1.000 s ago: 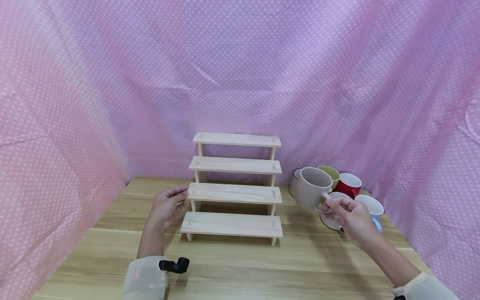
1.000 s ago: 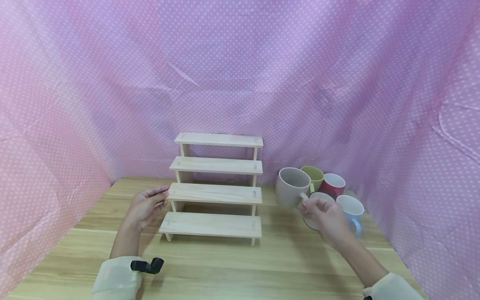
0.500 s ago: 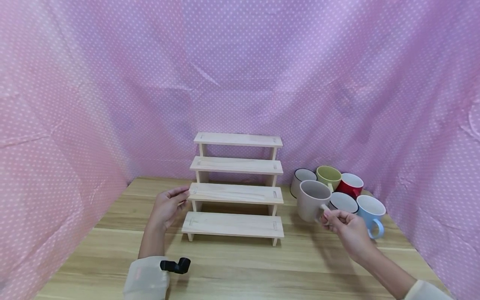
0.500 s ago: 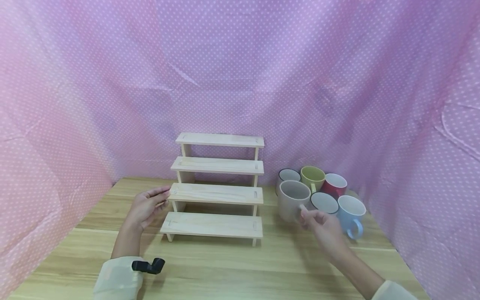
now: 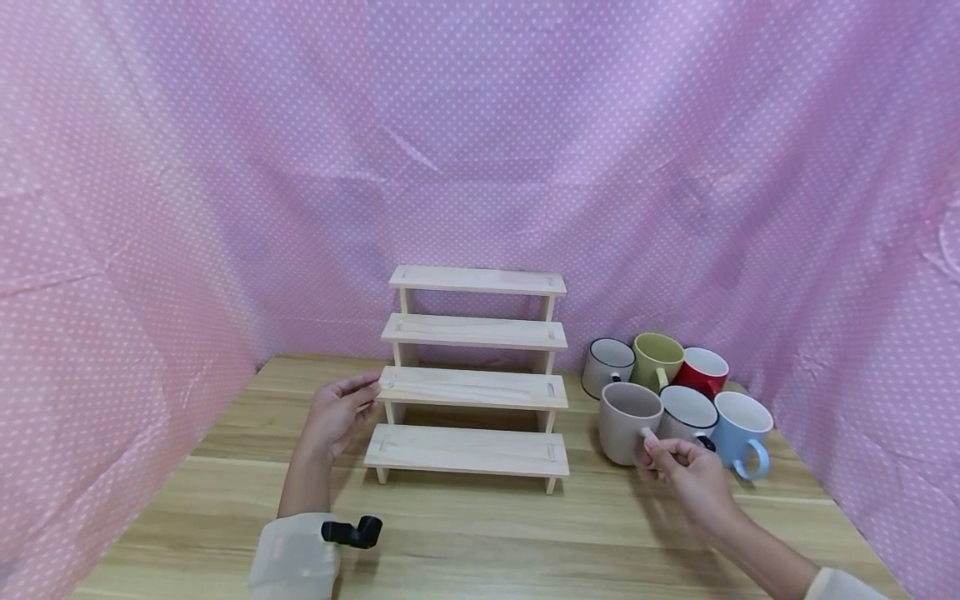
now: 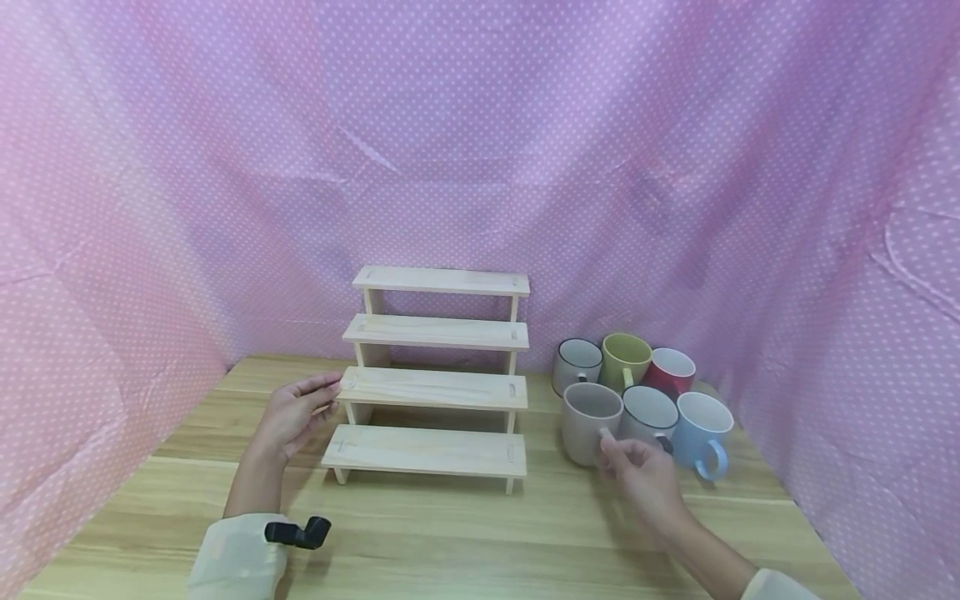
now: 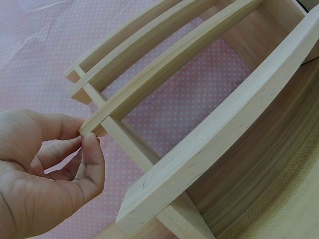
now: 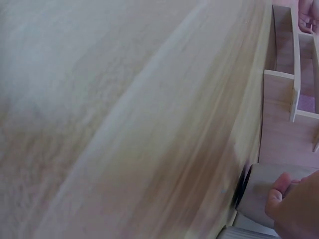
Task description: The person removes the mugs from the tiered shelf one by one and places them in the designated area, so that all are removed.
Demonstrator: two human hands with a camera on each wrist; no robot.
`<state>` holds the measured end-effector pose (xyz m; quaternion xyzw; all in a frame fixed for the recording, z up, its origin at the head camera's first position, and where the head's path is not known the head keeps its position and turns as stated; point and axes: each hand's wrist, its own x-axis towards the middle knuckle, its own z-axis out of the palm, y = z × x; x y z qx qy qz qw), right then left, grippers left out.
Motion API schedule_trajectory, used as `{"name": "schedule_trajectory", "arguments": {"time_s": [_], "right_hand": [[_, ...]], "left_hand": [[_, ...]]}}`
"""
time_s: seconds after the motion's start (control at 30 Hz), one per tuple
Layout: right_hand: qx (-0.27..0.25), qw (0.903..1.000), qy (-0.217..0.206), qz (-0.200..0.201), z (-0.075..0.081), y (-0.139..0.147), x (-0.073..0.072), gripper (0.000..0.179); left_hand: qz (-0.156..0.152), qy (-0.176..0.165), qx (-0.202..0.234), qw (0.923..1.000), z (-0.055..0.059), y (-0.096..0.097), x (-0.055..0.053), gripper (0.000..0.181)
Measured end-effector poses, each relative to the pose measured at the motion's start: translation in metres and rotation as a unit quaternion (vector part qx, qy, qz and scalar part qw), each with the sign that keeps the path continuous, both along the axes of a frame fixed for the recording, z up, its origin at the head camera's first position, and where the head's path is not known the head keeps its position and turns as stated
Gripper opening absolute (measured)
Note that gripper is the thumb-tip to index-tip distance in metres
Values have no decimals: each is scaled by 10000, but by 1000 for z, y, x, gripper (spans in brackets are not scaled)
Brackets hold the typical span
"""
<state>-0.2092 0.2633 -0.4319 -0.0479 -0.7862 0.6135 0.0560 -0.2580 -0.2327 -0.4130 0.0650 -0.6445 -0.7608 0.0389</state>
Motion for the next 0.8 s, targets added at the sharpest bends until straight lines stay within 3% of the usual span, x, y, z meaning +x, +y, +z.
{"name": "schedule_trajectory", "arguments": {"time_s": [0.23, 0.8], "right_hand": [[-424, 9989, -84, -170, -4, -4, -2, 23], [-840, 9955, -226, -379, -15, -14, -7, 20]], "left_hand": [[-52, 27, -44, 10000, 1, 0, 0, 43], [-71, -9, -31, 10000, 2, 1, 3, 43]]}}
